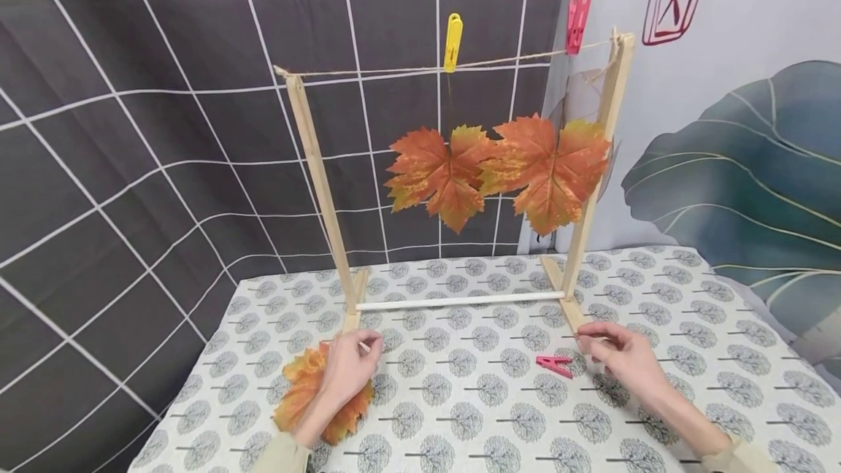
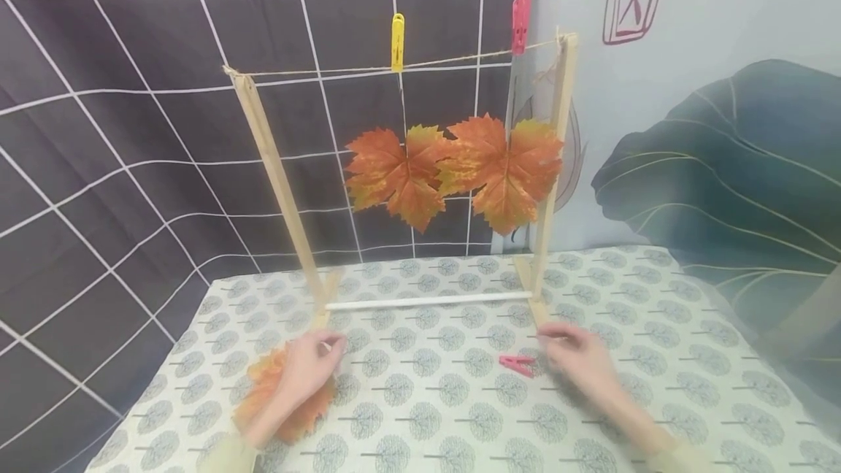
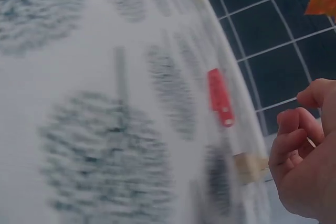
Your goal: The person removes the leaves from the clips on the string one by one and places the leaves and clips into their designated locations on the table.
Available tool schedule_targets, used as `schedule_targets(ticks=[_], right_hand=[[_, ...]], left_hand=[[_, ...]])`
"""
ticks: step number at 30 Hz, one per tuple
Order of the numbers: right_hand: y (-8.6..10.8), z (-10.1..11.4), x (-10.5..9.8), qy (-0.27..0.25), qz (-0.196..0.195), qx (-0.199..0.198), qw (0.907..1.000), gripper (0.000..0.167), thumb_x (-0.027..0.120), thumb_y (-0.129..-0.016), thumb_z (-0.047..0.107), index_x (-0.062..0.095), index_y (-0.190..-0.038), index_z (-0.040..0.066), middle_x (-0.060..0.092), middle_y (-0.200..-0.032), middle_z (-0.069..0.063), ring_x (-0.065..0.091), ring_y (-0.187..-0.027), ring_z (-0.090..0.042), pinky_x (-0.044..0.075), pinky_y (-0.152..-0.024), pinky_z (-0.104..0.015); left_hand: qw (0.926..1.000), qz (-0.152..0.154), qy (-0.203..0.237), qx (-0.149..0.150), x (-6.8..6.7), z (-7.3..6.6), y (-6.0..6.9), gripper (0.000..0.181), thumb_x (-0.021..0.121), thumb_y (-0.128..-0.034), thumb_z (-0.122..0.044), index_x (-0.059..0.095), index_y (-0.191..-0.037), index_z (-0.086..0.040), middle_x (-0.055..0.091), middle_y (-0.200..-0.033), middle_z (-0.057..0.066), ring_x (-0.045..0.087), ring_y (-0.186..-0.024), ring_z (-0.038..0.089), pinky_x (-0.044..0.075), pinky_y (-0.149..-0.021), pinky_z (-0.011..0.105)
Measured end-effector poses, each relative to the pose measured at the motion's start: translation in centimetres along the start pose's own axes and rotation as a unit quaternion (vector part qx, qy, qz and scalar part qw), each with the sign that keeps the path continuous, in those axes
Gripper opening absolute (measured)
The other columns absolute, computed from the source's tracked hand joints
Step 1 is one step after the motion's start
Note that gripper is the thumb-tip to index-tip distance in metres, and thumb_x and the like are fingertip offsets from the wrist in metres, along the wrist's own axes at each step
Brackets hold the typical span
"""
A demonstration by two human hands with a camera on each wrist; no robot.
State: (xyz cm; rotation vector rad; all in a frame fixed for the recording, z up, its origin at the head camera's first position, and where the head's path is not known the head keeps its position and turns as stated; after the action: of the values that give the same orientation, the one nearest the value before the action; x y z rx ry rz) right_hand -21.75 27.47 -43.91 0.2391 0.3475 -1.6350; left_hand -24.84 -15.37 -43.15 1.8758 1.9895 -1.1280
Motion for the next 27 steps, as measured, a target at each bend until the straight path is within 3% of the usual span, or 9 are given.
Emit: schedule_targets(ticks=[10, 15, 20, 27], right_hand=[[-1.4, 5.7, -1.6, 0.027, 0.031, -0.087, 0.9954, 0.025, 0.061, -0.099, 0.010, 0.062, -0.117, -0.008, 0.067, -0.081, -0.001, 0.057, -0.062, -0.012, 0.047, -0.047, -0.025], [-2.1, 7.6, -1.7, 0.015, 0.045, -0.123, 0.9912, 0.021, 0.062, -0.099, 0.008, 0.065, -0.113, -0.006, 0.065, -0.078, -0.003, 0.053, -0.057, -0.013, 0.045, -0.046, -0.025], [-2.5, 9.3, -1.5, 0.007, 0.059, -0.143, 0.9879, 0.018, 0.061, -0.099, 0.008, 0.066, -0.112, -0.004, 0.064, -0.079, -0.002, 0.052, -0.057, -0.012, 0.046, -0.047, -0.026], [-3.0, 12.2, -1.8, 0.026, 0.078, -0.186, 0.9792, 0.017, 0.060, -0.099, 0.006, 0.066, -0.112, -0.003, 0.065, -0.080, -0.003, 0.057, -0.062, -0.015, 0.048, -0.046, -0.026]], left_hand=[[0.9949, 0.030, 0.092, -0.027, -0.8, -4.1, -2.3, 0.010, 0.064, -0.0938, -0.005, 0.073, -0.097, -0.002, 0.069, -0.086, 0.006, 0.068, -0.054, 0.028, 0.039, -0.031, 0.026], [0.9943, 0.035, 0.100, -0.008, -1.2, -5.9, -3.4, 0.010, 0.065, -0.0933, -0.003, 0.073, -0.098, -0.001, 0.071, -0.085, 0.009, 0.068, -0.054, 0.022, 0.035, -0.032, 0.022], [0.9948, 0.031, 0.097, 0.005, -1.7, -7.1, -4.3, 0.009, 0.065, -0.0924, -0.002, 0.073, -0.098, -0.001, 0.071, -0.087, 0.008, 0.067, -0.055, 0.015, 0.039, -0.035, 0.022], [0.9946, 0.014, 0.092, 0.047, -2.7, -9.5, -6.0, 0.011, 0.065, -0.0918, -0.002, 0.072, -0.100, 0.000, 0.071, -0.088, 0.011, 0.067, -0.054, 0.014, 0.039, -0.035, 0.023]])
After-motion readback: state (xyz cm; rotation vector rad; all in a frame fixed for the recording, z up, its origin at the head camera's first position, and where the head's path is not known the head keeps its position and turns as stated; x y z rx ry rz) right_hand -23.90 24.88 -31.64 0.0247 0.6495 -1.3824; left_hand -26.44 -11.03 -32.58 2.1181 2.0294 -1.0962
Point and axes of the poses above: each hand's wrist, its own y-axis away from the middle knuckle, its own x-axis out of the palm, z = x × y, the point moved 6 cm from there along -y, towards the middle knuckle
